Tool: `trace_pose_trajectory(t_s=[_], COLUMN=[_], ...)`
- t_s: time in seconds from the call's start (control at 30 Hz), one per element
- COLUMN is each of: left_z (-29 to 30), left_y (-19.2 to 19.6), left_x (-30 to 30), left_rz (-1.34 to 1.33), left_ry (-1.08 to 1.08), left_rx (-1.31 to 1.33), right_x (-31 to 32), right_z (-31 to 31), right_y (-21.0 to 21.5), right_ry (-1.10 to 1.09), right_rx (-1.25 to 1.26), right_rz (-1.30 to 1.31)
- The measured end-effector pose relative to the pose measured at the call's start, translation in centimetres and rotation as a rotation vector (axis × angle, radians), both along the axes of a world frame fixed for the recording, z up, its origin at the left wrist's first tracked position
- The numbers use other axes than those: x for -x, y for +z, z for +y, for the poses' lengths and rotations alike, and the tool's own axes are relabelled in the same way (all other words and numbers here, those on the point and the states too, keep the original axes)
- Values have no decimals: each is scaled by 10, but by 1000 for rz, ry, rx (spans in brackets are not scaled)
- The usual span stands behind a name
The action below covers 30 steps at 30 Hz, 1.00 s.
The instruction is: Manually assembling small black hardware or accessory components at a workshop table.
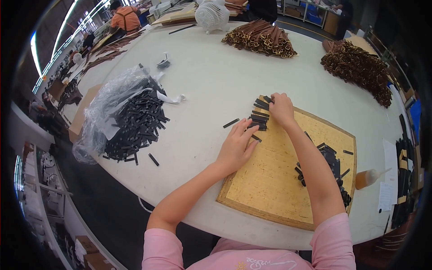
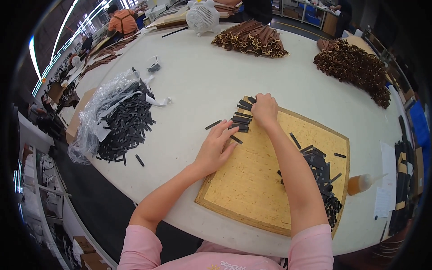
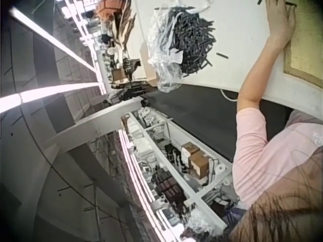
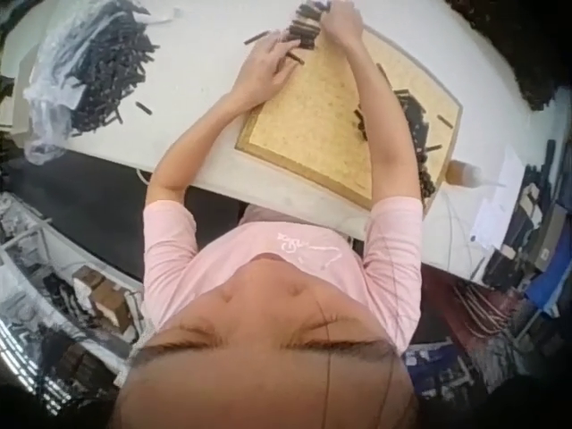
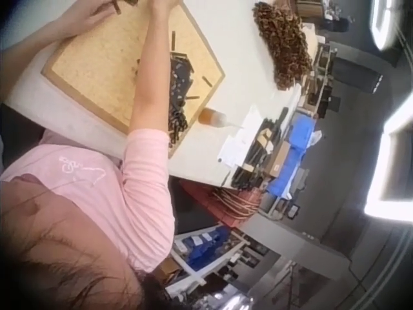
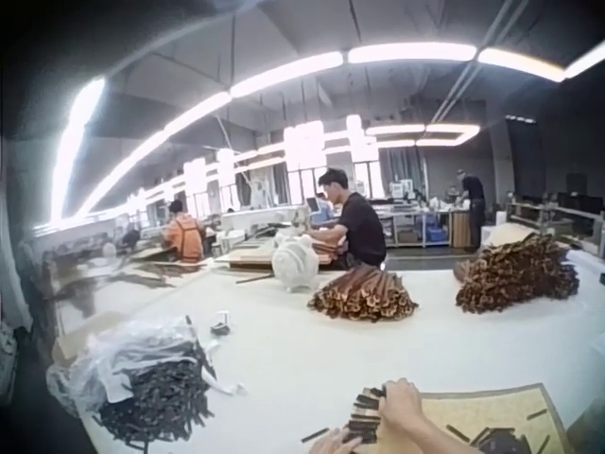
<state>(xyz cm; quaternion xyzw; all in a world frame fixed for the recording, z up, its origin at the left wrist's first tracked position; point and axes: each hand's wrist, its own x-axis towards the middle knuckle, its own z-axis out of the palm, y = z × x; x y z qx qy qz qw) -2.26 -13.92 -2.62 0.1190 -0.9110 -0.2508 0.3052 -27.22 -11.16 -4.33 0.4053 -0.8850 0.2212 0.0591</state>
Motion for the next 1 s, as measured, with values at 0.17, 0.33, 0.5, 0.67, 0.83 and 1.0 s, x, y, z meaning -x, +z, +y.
trace_pose_trajectory(t_s=[0.17, 0.33, 0.5, 0.67, 0.83, 1.0], left_z=[19, 17, 22, 31, 69, 87], left_y=[12, 29, 23, 28, 33, 38], left_x=[-49, -52, -53, -55, -47, -35], left_rz=[98, 174, 129, 45, -65, -345], left_ry=[11, 19, -31, -46, -311, -354], left_rx=[-17, -100, -139, -255, -906, -1372], right_x=[22, -4, -8, -56, -118, -126], right_z=[-3, 14, 56, 127, 203, 249], right_y=[21, 44, 43, 68, 78, 65], right_ry=[9, -10, 148, 341, 498, 275], right_rx=[-72, -192, -55, 156, 189, 304], right_rz=[-461, -407, -349, -912, -1433, -1435])
